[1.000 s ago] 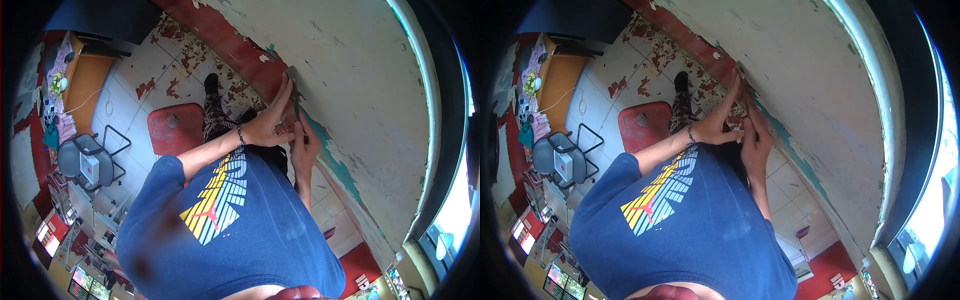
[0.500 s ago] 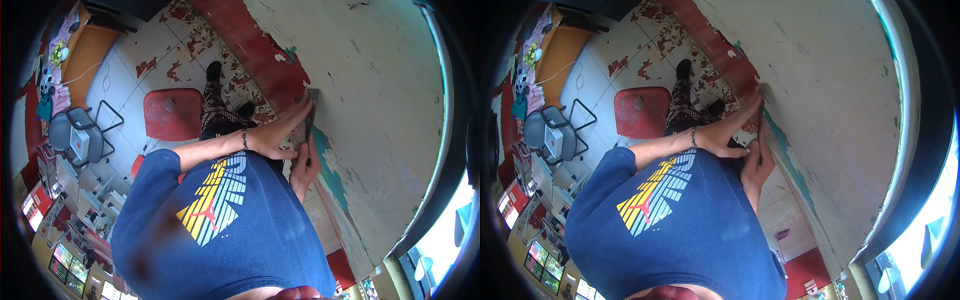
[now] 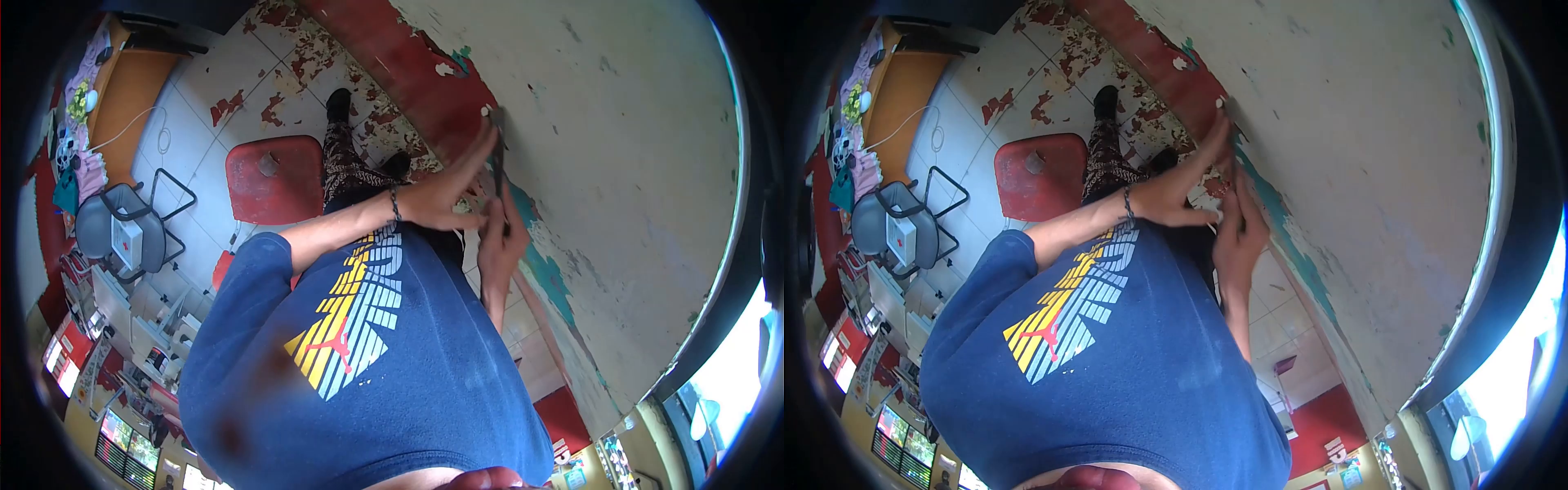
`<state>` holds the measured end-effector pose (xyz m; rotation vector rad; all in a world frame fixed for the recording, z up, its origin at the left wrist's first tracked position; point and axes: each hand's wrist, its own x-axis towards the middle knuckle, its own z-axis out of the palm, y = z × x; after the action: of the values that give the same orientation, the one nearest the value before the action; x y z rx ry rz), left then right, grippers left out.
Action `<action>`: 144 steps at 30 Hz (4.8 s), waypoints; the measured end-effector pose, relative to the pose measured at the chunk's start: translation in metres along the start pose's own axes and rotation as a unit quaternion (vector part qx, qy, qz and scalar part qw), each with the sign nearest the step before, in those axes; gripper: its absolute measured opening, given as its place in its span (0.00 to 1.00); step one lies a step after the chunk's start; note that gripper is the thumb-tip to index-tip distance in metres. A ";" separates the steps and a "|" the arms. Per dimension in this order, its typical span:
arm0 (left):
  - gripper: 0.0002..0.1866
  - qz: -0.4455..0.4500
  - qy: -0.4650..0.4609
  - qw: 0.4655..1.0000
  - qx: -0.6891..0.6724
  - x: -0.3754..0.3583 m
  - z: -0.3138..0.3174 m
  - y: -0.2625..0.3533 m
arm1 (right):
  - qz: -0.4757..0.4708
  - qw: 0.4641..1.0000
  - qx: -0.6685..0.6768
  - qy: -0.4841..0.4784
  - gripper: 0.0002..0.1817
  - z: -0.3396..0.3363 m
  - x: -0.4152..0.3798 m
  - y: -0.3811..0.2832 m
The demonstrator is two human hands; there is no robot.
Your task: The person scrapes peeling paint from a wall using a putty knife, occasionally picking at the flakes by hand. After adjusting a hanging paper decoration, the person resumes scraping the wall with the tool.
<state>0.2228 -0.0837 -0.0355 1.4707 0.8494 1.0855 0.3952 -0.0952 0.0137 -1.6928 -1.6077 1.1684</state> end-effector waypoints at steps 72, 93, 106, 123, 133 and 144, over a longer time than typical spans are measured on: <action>0.65 -0.027 -0.009 1.000 -0.013 0.005 -0.011 0.038 | 0.068 0.995 0.061 -0.037 0.20 -0.026 -0.009 -0.049; 0.65 -0.053 -0.035 0.996 0.060 0.005 -0.017 0.032 | 0.071 0.988 0.133 -0.009 0.20 -0.004 -0.008 -0.024; 0.65 -0.060 0.036 0.996 0.052 0.001 -0.028 0.014 | -0.058 0.997 0.048 -0.008 0.20 0.021 0.004 -0.005; 0.66 -0.051 -0.006 0.997 0.054 0.003 -0.016 0.018 | 0.008 0.993 0.119 0.020 0.20 0.019 -0.005 -0.021; 0.67 -0.048 -0.002 0.996 0.078 0.003 -0.022 0.021 | -0.026 0.995 0.098 0.011 0.19 0.016 -0.002 -0.020; 0.62 -0.044 0.029 0.996 0.078 -0.002 -0.041 0.008 | -0.008 0.993 0.097 -0.063 0.20 0.030 0.025 -0.015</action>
<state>0.1829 -0.0734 -0.0278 1.5211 1.0516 1.0192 0.3594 -0.0743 0.0060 -1.5065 -1.5239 1.3993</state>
